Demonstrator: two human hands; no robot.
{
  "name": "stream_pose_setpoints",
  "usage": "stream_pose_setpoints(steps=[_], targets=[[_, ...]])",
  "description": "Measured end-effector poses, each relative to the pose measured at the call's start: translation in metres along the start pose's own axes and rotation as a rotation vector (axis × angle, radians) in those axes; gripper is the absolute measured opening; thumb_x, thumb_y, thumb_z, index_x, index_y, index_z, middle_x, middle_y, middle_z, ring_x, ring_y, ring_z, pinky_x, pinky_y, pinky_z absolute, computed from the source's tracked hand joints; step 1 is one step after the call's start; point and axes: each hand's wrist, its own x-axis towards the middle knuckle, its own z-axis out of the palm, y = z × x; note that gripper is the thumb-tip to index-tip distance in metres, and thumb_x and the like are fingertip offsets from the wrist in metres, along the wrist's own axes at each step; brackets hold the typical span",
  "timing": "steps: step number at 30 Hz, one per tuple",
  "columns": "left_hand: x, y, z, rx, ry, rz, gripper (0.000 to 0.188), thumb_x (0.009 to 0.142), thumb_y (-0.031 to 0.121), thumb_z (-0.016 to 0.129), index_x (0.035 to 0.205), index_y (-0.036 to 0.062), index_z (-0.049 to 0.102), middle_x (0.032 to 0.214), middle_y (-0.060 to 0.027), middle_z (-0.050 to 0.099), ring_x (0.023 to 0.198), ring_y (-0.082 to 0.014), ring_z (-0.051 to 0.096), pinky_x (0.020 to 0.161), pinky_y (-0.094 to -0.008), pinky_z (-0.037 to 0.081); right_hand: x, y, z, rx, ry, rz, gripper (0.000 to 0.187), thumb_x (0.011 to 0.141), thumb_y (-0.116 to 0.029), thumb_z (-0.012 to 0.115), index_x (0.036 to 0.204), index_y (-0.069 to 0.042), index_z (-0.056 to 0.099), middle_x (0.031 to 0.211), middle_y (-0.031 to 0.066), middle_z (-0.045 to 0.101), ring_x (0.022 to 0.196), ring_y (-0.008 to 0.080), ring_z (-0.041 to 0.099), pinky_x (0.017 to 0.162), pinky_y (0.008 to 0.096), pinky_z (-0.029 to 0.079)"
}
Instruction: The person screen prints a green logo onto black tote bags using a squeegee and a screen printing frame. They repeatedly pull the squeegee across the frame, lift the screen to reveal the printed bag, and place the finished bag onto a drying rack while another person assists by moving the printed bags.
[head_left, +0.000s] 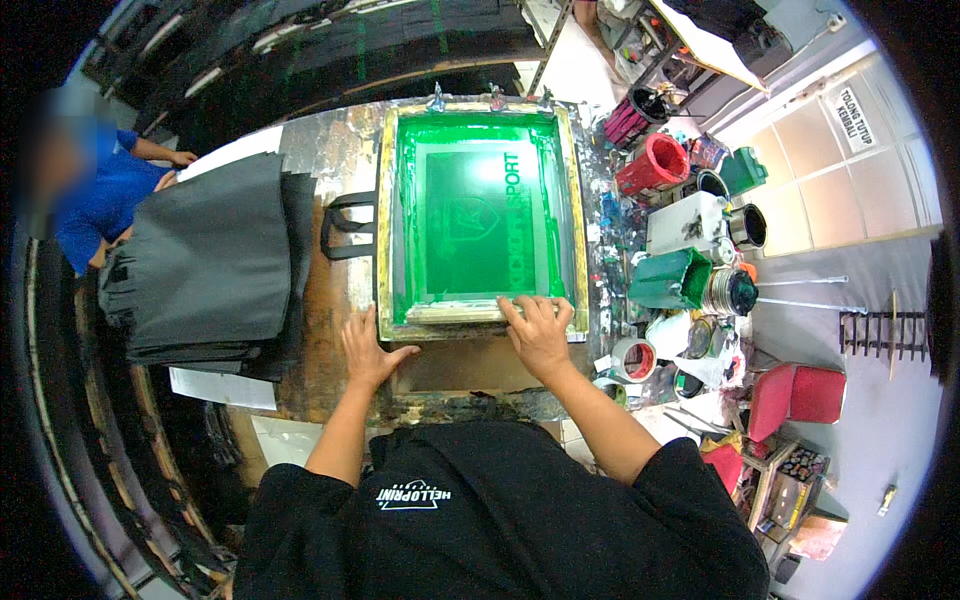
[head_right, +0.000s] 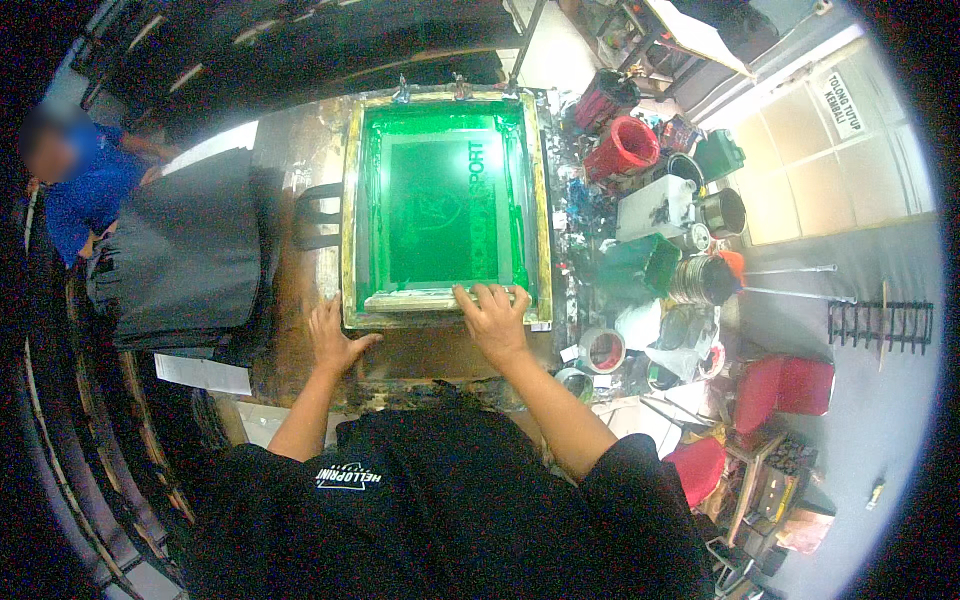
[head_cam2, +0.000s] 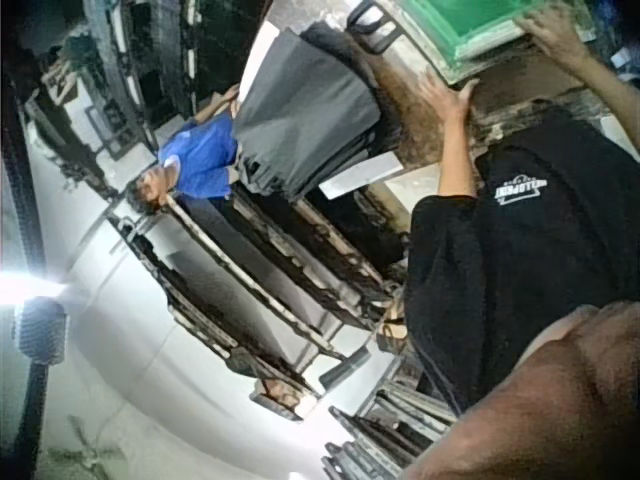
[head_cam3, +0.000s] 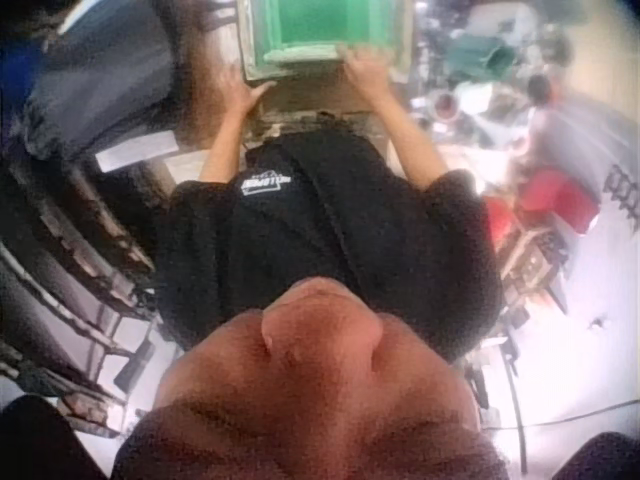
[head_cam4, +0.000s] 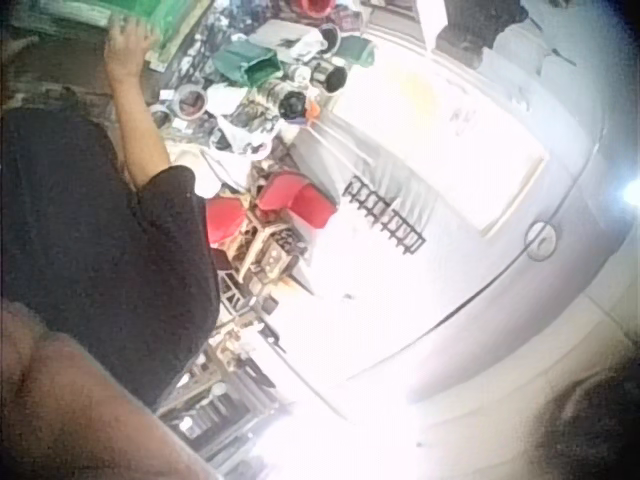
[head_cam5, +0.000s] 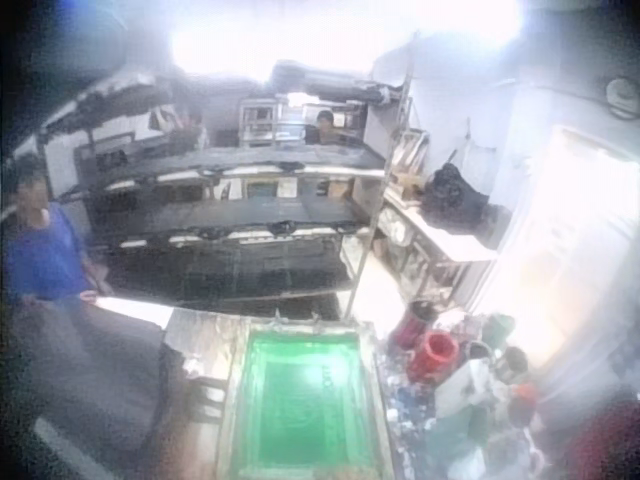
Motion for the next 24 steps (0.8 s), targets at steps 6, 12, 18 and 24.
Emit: stream_pose_setpoints(steps=[6,12,18,24], targets=[[0.01,-0.015,0.014,-0.075,0.06,0.095,0.1,0.057,0.058,0.095,0.137,0.0063,0.064,0.116,-0.0152,0.057,0.108,-0.037,0.053,0.094,-0.0514,0.042,0.0,-0.004,-0.005,0.033,0.065,0.008,0.049,0.083,-0.017,0.076,0.13,-0.025,0.065,0.117,0.0004,0.063,0.112,0.0216,0.06,0.103,0.056,0.033],[0.012,-0.003,-0.004,-0.137,0.079,0.08,0.104,0.057,0.053,0.098,0.141,0.004,0.062,0.112,-0.0144,0.06,0.104,-0.0349,0.054,0.091,-0.0486,0.042,0.004,-0.006,-0.018,0.055,0.086,0.019,0.048,0.082,-0.015,0.077,0.127,-0.024,0.066,0.117,0.0013,0.063,0.113,0.0226,0.06,0.103,0.0559,0.033],[0.002,0.003,-0.02,-0.501,0.119,-0.043,0.103,0.063,0.031,0.1,0.149,-0.0023,0.054,0.118,-0.0189,0.072,0.108,-0.0341,0.066,0.097,-0.0434,0.051,0.024,-0.012,-0.074,0.126,0.089,0.008,0.053,0.079,-0.009,0.078,0.129,-0.018,0.065,0.117,0.0039,0.062,0.113,0.0245,0.057,0.104,0.0536,0.03],[0.036,0.051,-0.093,-0.817,0.308,-0.06,0.085,0.078,0.015,0.095,0.149,-0.006,0.052,0.131,-0.0125,0.069,0.115,-0.0192,0.066,0.1,-0.0347,0.054,0.071,-0.017,-0.146,0.047,0.216,-0.052,0.046,0.083,-0.02,0.074,0.128,-0.015,0.065,0.112,0.0087,0.062,0.11,0.0277,0.057,0.104,0.0537,0.032]])
